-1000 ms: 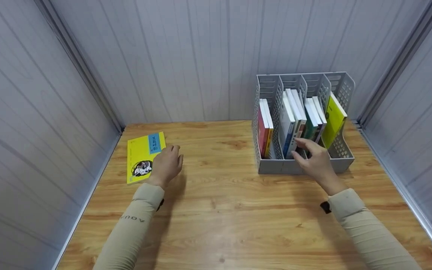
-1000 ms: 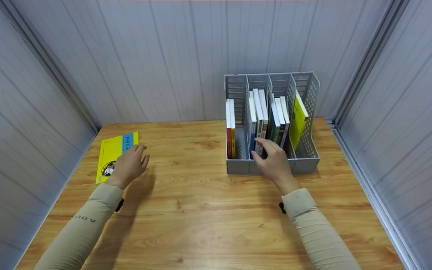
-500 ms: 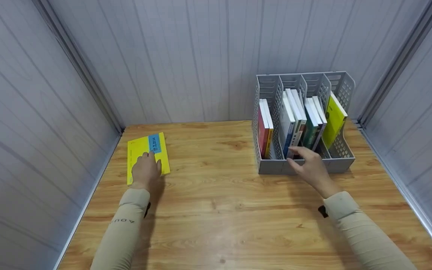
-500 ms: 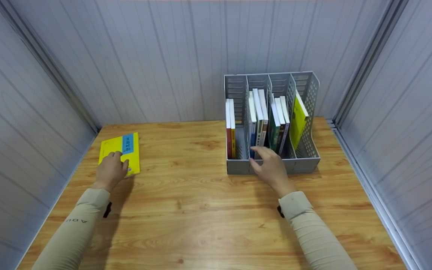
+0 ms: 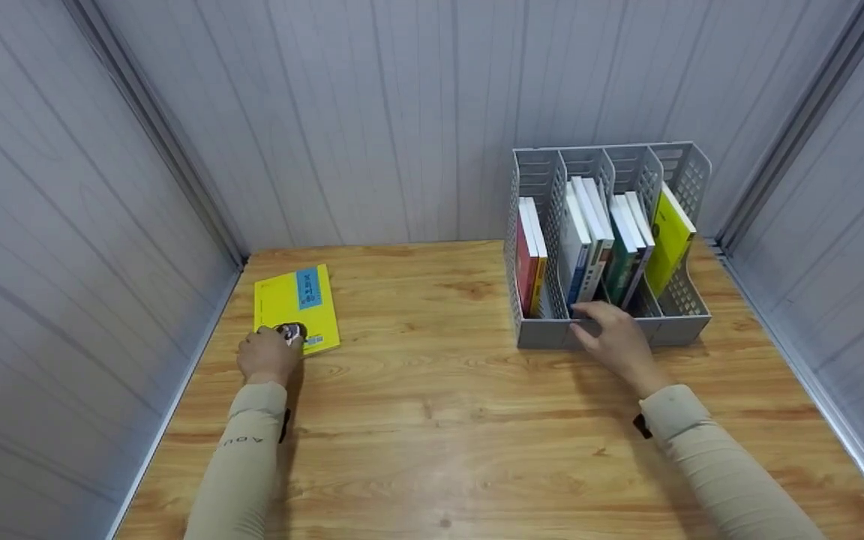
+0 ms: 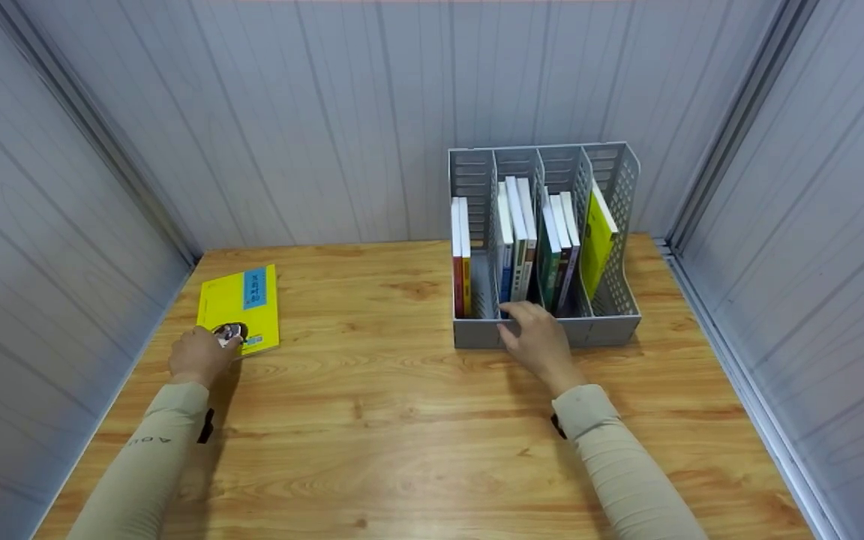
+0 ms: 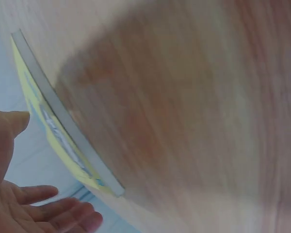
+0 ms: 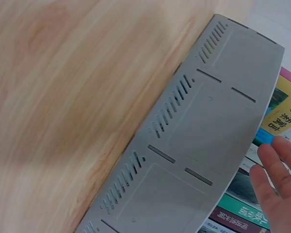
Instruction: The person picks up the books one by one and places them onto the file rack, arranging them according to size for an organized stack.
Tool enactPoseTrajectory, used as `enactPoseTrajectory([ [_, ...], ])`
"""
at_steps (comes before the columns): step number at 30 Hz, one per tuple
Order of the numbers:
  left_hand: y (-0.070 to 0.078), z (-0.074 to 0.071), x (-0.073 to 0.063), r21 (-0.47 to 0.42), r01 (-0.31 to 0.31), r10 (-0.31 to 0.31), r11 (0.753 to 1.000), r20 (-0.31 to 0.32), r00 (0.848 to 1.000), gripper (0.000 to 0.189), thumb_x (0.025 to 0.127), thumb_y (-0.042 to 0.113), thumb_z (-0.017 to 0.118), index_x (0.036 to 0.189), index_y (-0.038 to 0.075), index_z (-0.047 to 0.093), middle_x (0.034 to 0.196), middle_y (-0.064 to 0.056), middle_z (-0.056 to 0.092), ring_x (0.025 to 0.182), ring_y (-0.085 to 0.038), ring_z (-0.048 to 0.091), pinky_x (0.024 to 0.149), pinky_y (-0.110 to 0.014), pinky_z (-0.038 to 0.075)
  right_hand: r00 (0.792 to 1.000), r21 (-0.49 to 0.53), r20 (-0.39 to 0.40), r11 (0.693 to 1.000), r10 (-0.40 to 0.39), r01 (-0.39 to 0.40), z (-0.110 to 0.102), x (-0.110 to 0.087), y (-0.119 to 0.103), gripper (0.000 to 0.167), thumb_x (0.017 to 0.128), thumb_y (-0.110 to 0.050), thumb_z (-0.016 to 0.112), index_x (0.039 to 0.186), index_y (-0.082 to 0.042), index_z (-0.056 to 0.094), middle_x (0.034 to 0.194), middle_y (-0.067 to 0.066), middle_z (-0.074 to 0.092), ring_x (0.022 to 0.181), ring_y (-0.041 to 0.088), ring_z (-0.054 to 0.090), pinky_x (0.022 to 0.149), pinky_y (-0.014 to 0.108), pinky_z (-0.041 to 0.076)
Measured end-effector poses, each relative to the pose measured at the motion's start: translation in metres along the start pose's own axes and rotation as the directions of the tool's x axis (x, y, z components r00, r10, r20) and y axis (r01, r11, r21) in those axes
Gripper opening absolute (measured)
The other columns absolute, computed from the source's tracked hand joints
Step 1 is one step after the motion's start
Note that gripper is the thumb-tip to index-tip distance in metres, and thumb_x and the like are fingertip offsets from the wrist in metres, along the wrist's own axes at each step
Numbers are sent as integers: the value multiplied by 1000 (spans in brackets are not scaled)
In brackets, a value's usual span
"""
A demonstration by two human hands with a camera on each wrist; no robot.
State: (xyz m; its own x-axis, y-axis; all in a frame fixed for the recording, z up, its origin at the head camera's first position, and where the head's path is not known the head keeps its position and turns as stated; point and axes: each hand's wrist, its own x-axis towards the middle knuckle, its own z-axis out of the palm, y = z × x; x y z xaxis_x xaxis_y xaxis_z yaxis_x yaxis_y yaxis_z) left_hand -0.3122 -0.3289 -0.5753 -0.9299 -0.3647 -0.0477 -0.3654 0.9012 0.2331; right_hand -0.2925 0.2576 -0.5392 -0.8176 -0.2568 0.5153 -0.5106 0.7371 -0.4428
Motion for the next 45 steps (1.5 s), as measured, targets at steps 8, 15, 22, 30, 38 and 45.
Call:
enactPoseTrajectory([
  [8,-2,3,-2,-19,94,-92,995,96,991,91,108,54,53,144,-28,42,140,-48,53,135,-60,52,112,-67,49,1000,-13,0,1000,-12,12,4,-1,3,31,92,-2,83,122,4,77,119,26,77,111,47,73,98,62,60],
  [15,-3,6,0,-73,125,-115,989,131,985,94,106,56,53,146,-28,41,140,-48,53,135,-58,50,111,-68,49,999,-54,39,998,11,-9,8,0,4,32,95,-5,82,124,3,77,121,26,76,114,49,71,100,65,58],
  [22,-2,3,4,-118,181,-161,976,162,974,93,105,52,63,152,-24,36,142,-46,51,135,-57,50,114,-67,47,996,-76,84,997,41,-35,12,0,3,30,98,-6,78,126,3,76,122,26,76,114,48,71,101,64,58],
  [30,-4,-1,4,-206,259,-225,944,175,959,99,95,51,78,151,-21,39,140,-42,51,130,-54,50,110,-64,50,997,-136,81,991,3,9,20,-1,5,23,98,-4,76,121,1,79,113,22,80,105,46,72,95,63,59],
  [38,-1,-4,0,-440,289,-227,850,189,955,92,91,29,87,155,-16,38,147,-37,48,134,-49,48,118,-62,46,996,-138,83,990,19,-7,23,0,5,22,98,0,74,118,-1,81,111,20,81,101,45,73,93,62,60],
  [45,6,-9,-3,-542,237,-161,806,184,970,91,94,10,81,158,-15,22,151,-40,51,140,-50,53,123,-57,44,997,-128,59,991,45,-37,25,2,7,26,95,5,72,118,-1,82,113,19,82,103,44,75,95,61,61],
])
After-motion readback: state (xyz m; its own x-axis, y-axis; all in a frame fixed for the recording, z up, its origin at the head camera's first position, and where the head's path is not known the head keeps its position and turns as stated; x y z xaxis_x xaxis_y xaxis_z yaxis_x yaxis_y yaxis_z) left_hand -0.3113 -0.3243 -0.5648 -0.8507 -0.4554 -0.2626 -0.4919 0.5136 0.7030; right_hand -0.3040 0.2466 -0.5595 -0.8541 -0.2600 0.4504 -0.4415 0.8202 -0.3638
